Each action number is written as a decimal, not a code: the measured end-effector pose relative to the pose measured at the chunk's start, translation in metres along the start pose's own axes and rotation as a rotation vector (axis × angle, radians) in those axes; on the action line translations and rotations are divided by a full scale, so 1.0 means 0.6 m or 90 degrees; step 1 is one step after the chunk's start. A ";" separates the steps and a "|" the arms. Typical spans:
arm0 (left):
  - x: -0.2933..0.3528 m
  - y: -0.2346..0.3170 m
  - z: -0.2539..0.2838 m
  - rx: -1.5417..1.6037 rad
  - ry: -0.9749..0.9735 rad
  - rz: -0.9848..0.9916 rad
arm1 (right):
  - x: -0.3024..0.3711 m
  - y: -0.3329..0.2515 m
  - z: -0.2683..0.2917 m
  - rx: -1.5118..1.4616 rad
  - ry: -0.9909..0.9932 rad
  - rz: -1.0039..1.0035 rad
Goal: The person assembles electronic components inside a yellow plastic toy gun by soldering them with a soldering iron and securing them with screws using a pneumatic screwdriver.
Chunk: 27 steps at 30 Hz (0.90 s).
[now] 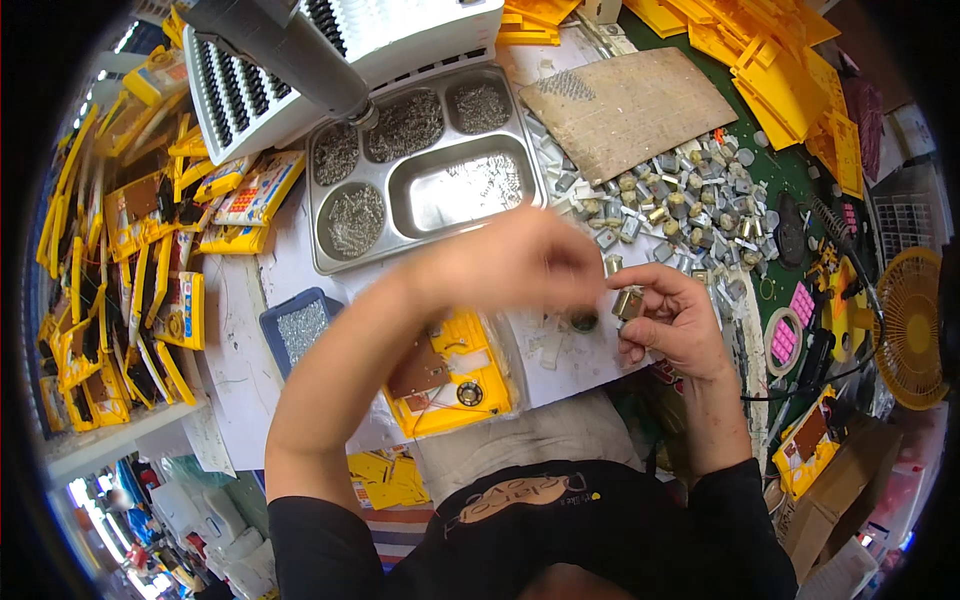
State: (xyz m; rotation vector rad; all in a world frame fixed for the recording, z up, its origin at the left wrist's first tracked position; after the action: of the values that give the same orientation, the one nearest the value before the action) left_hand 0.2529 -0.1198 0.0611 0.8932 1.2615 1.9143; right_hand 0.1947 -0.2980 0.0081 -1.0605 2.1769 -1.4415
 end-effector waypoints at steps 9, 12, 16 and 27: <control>-0.113 -0.129 0.231 -0.568 0.485 0.154 | -0.003 0.015 0.008 -0.025 0.069 0.002; -0.125 -0.139 0.232 -0.541 0.496 0.190 | 0.008 0.016 0.017 -0.030 0.070 0.013; -0.126 -0.136 0.230 -0.496 0.488 0.194 | 0.016 0.014 0.017 -0.016 0.073 0.019; -0.042 -0.045 0.151 -0.153 0.588 -0.071 | 0.026 0.011 0.010 0.077 0.120 -0.009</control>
State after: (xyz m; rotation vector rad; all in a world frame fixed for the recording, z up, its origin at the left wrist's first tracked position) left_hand 0.3458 -0.0888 0.0586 -0.2481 1.4591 2.4009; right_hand 0.1852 -0.3117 0.0019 -0.9341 2.1778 -1.7173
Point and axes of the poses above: each hand's wrist, its own x-axis away from the middle knuckle, its own z-axis out of the back of the hand, y = z × x, the point moved 6 cm from there along -x, towards the middle knuckle, and after that the axes turned 12 degrees about -y, right-handed, at the moved point
